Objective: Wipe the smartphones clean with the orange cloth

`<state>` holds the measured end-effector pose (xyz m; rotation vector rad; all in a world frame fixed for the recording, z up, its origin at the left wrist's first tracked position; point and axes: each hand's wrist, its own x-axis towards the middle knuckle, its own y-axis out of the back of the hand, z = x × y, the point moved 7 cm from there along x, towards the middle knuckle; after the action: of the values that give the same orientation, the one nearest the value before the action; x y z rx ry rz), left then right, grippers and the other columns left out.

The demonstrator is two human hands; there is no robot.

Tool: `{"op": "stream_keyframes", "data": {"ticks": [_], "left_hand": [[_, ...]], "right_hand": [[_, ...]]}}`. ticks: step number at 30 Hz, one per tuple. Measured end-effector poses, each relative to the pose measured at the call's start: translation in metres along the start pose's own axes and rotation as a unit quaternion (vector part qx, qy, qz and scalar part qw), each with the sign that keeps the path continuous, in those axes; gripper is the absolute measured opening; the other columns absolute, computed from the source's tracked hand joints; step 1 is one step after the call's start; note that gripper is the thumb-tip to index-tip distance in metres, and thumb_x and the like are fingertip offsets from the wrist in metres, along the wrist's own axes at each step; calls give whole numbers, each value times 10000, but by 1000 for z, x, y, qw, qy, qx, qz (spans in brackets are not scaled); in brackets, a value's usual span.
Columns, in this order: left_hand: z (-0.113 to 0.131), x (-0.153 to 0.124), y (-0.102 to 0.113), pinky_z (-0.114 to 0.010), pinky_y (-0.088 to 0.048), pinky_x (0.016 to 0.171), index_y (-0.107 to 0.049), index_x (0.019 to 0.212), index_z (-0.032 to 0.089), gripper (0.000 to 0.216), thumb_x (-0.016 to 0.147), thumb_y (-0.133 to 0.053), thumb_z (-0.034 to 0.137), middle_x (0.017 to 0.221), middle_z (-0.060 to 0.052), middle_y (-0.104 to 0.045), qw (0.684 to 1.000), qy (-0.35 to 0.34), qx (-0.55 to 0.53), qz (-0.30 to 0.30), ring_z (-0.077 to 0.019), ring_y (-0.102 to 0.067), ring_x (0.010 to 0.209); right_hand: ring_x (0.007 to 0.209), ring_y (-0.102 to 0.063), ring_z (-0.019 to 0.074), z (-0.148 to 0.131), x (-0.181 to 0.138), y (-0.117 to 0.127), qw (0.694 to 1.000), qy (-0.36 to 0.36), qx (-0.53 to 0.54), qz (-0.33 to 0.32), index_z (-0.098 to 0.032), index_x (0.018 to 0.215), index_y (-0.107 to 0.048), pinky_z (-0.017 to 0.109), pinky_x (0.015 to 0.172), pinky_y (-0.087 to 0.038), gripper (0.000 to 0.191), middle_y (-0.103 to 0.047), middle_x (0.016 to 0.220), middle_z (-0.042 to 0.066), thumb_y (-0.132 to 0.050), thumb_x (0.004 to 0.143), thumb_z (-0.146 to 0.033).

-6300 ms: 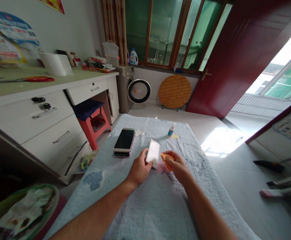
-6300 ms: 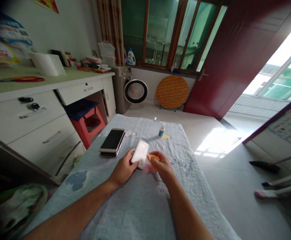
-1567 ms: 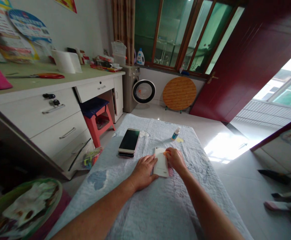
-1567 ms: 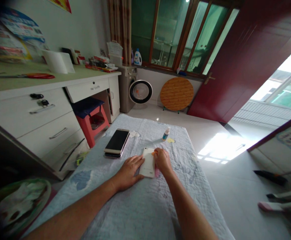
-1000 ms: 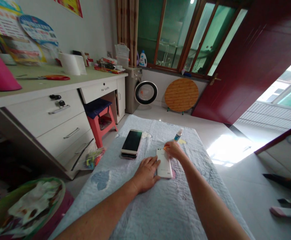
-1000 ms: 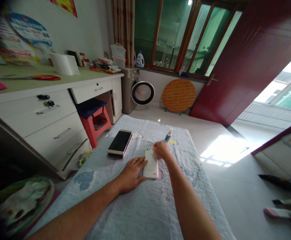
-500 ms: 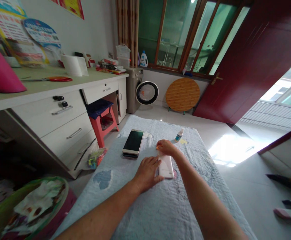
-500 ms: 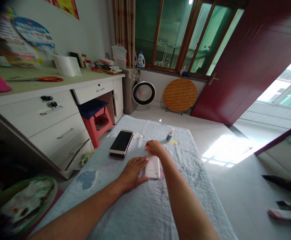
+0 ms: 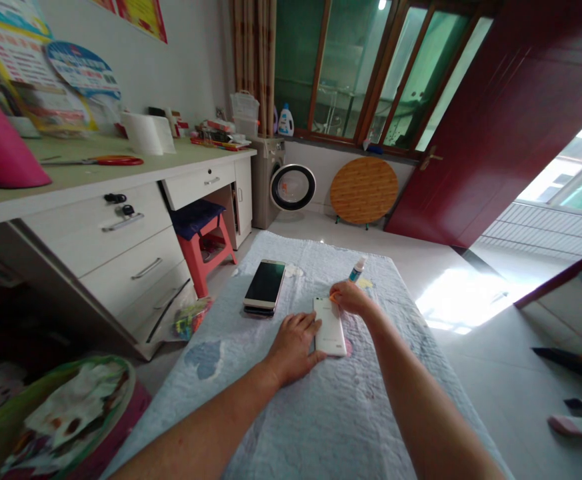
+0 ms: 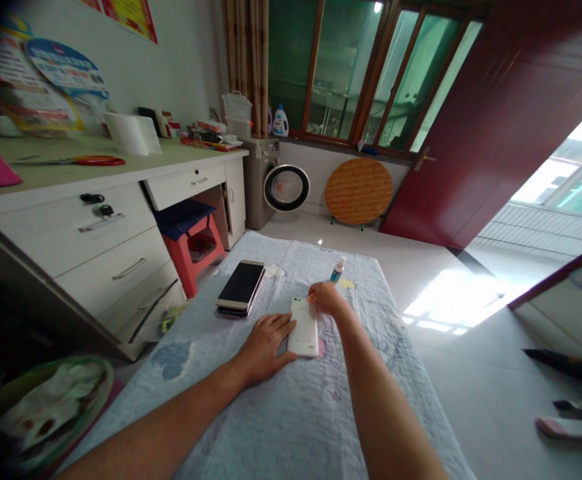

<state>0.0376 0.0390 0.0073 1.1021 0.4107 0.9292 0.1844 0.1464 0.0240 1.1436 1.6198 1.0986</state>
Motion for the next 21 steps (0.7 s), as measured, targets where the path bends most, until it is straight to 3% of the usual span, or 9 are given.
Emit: {"op": "stream_keyframes", "data": {"ticks": [12,16,21], "left_hand": [[0,-1,-2,-458,-267,1104,-464,1327,199,604,803,-646,440,1435,-89,-468,1000,-7,0,11,-290,-407,1299],[0,-2,0,-458,-273,1101,-477,1323,214,597,801,-641,452,1418,-87,-487,1000,0,-7,12,-293,-421,1290],[0,-1,3,-444,-294,1090,-505,1316,198,620,787,-650,487,1409,-104,-496,1000,7,-10,18,-296,-440,1272]], "right_hand": [[921,-659,180,-56,26,-14,999,36,-24,-24,-187,934,-754,213,762,-435,245,-735,985,74,-555,798,-142],[903,-657,173,-46,21,-10,999,26,-18,-15,-175,954,-746,210,744,-430,256,-730,995,78,-535,816,-135],[839,-645,161,-11,5,-4,1000,-6,-10,15,-145,938,-734,209,708,-415,276,-727,934,79,-493,813,-92]]}}
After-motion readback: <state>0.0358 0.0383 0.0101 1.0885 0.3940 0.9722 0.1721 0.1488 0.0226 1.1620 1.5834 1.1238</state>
